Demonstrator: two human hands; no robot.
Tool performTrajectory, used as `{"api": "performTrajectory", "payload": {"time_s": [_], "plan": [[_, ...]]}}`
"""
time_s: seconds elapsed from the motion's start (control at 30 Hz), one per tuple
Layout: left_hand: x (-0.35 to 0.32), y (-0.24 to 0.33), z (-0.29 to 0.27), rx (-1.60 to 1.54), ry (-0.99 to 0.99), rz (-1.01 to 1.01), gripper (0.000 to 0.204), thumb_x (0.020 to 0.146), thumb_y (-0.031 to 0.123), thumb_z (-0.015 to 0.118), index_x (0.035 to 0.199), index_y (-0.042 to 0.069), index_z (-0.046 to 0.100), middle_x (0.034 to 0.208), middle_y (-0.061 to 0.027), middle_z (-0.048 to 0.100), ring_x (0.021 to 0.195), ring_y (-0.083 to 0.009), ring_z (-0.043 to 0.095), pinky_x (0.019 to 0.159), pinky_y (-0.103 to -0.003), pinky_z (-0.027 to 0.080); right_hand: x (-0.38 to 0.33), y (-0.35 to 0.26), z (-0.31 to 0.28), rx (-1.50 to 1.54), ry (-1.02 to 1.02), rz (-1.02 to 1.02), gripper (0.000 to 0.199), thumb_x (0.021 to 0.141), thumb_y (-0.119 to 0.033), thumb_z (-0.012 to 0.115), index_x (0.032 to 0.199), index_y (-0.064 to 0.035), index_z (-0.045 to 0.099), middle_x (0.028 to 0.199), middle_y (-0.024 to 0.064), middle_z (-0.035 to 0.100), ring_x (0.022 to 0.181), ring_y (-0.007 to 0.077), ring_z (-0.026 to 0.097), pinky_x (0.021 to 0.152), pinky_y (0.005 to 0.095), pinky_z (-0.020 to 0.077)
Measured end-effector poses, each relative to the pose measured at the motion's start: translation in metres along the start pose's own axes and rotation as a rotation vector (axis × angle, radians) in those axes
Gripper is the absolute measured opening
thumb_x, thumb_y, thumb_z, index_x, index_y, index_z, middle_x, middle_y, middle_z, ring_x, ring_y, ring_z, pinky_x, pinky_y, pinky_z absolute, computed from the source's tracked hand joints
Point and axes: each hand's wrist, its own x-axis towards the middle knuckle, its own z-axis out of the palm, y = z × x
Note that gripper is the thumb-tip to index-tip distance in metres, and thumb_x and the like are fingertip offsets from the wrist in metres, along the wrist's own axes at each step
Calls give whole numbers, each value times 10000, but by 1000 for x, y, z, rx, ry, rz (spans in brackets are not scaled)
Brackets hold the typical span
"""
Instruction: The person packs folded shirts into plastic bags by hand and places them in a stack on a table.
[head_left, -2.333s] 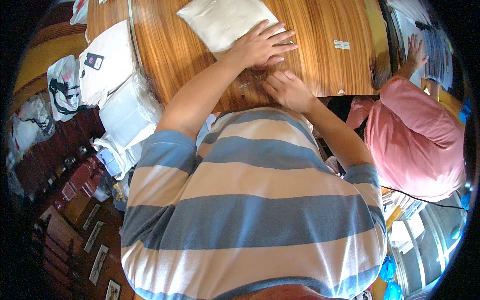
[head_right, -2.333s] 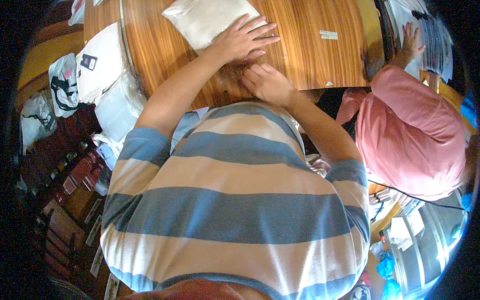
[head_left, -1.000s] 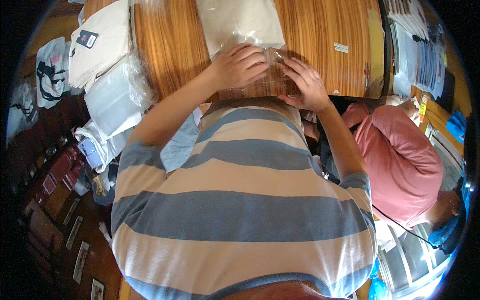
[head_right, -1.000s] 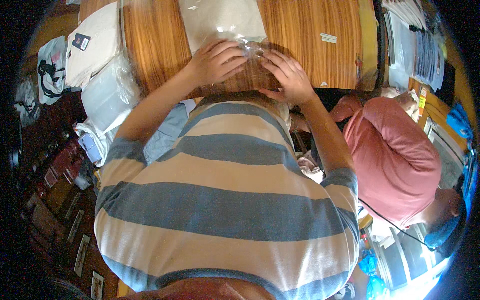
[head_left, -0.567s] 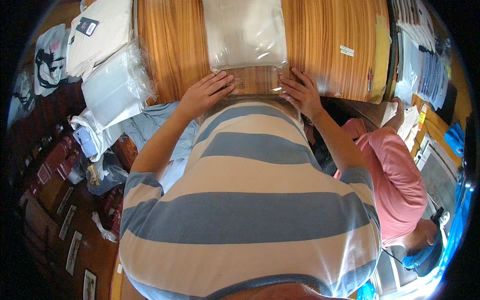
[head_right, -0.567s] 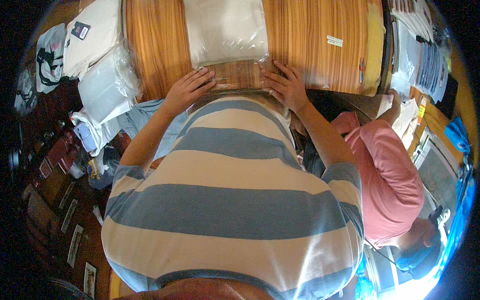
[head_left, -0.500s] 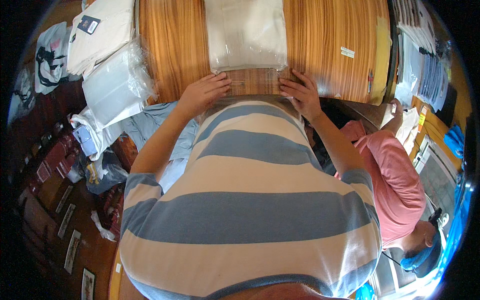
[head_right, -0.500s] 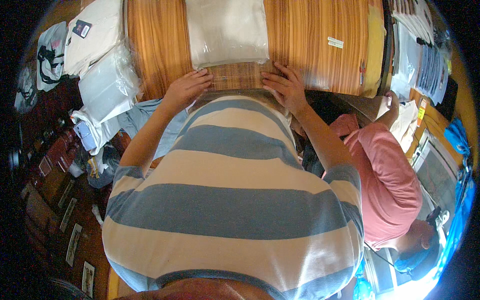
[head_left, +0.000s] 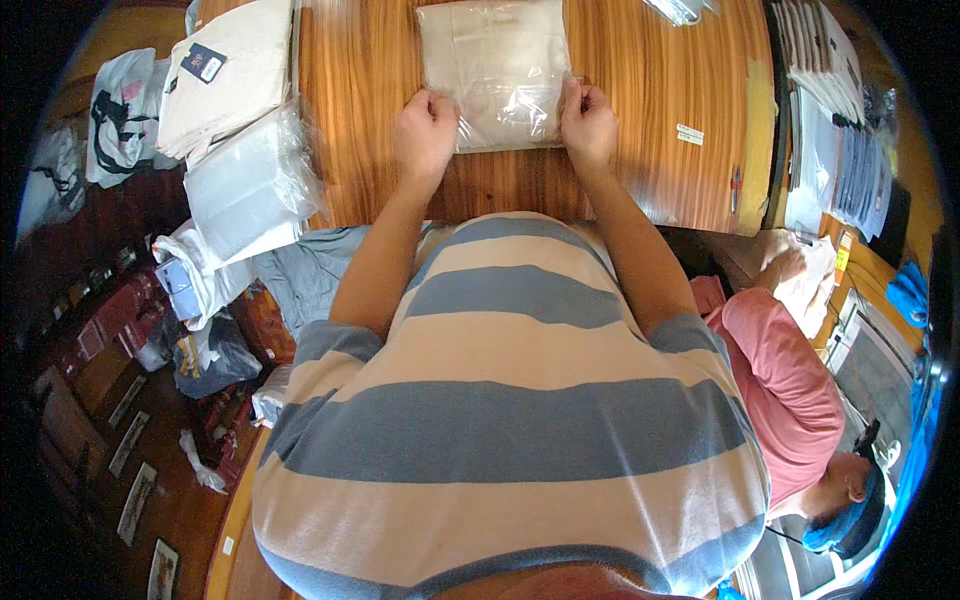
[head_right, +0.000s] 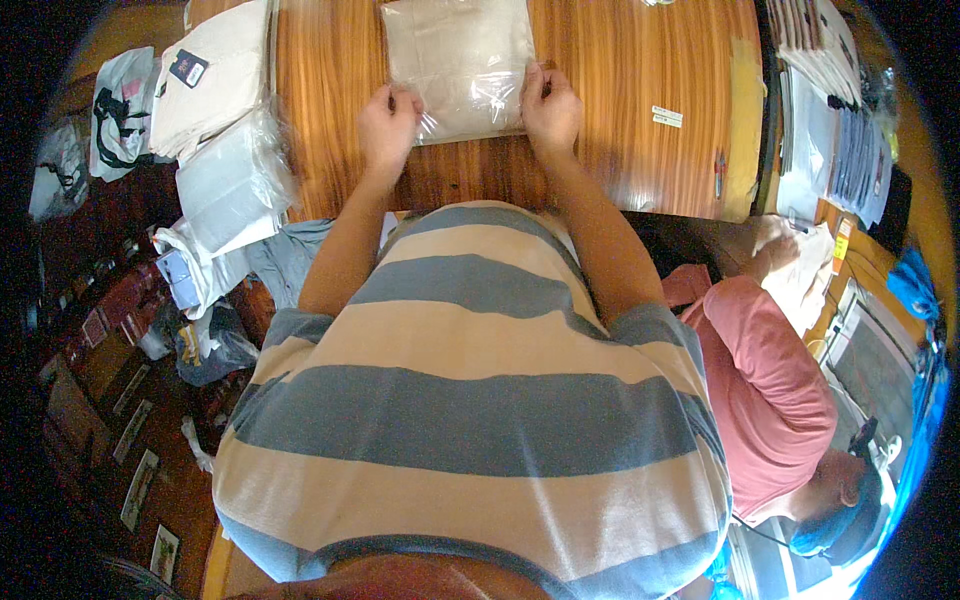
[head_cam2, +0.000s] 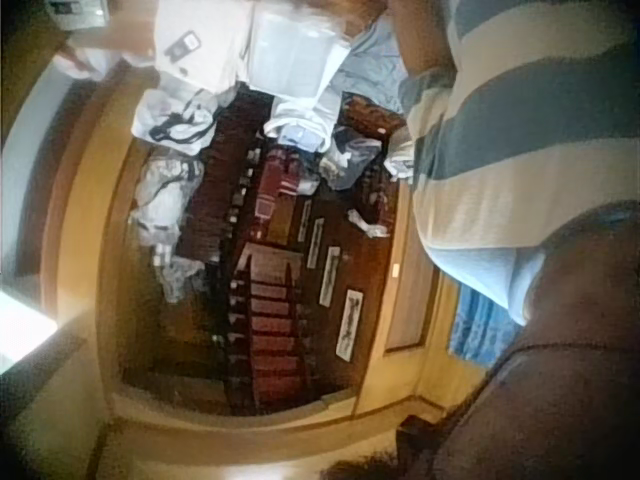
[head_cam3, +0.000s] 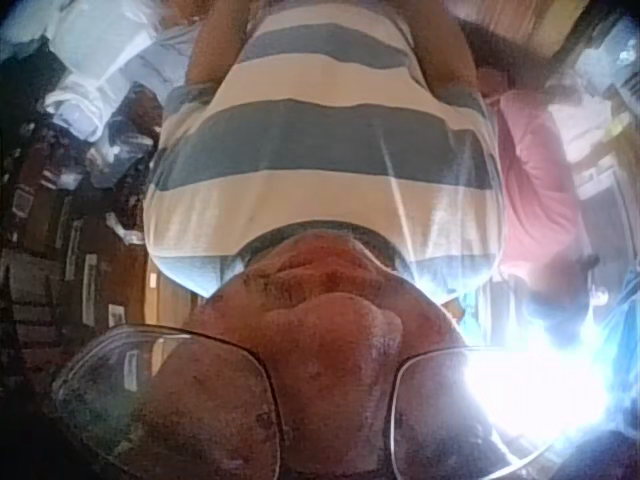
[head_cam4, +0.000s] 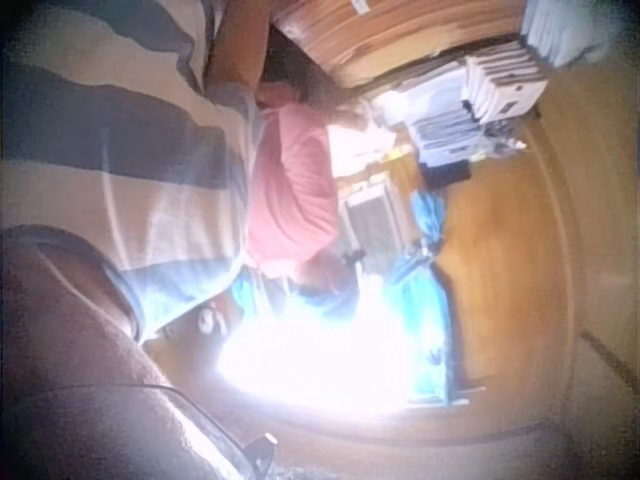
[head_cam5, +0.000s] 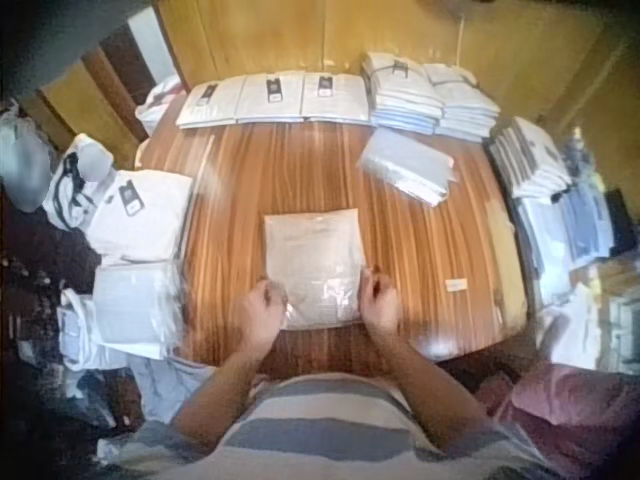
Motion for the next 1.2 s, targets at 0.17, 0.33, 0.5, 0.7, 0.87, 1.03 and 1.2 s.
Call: {"api": "performTrajectory", "payload": {"time_s": [0.17,0.33,0.5,0.7,0.87,1.03,1.2], "plan": [[-1,-10,4,85,168,248,253,1017,182,595,878,-23,646,763,-216,627,704,-433,637,651,-500,495,2,-1,0,30,20,-35,458,1029,-475,610,921,-40,704,743,255,682,695,439,704,628,510,545],[0,-11,2,120,358,517,241,1021,201,612,923,-16,648,860,-198,613,842,-380,632,707,-486,500,-3,0,2,164,126,-132,415,1042,-406,623,877,-29,677,669,189,661,598,330,685,566,458,524],[0,11,2,237,233,306,216,1007,206,619,977,1,683,974,-214,604,917,-399,609,802,-492,512,6,-24,-11,-11,72,-99,379,992,-364,693,837,-21,730,699,206,692,623,358,717,595,454,557],[16,35,-7,542,266,366,293,974,239,642,1223,86,629,1210,-193,585,1056,-427,612,877,-542,513,23,-13,-10,-23,-2,22,426,959,-419,707,816,-20,755,705,174,720,685,354,746,639,434,580],[9,25,0,559,-119,734,588,1004,356,589,1512,77,486,1600,-241,392,1467,-496,372,1121,-634,362,30,-22,-24,-20,-228,191,440,961,-444,694,841,-27,771,737,150,751,701,288,760,694,419,586],[7,3,6,616,-171,650,701,1031,459,489,1619,101,358,1721,-199,191,1563,-502,165,1225,-681,175,36,-58,-36,-383,-52,-241,330,962,-369,654,955,-56,758,907,148,762,858,303,753,776,423,592],[7,10,6,642,-160,655,730,1013,445,538,1636,130,324,1721,-225,158,1515,-629,106,1201,-726,171,22,-74,-8,-257,-249,-1011,412,1024,-360,543,1294,-65,642,1441,216,567,1332,441,525,1109,527,436]]}}
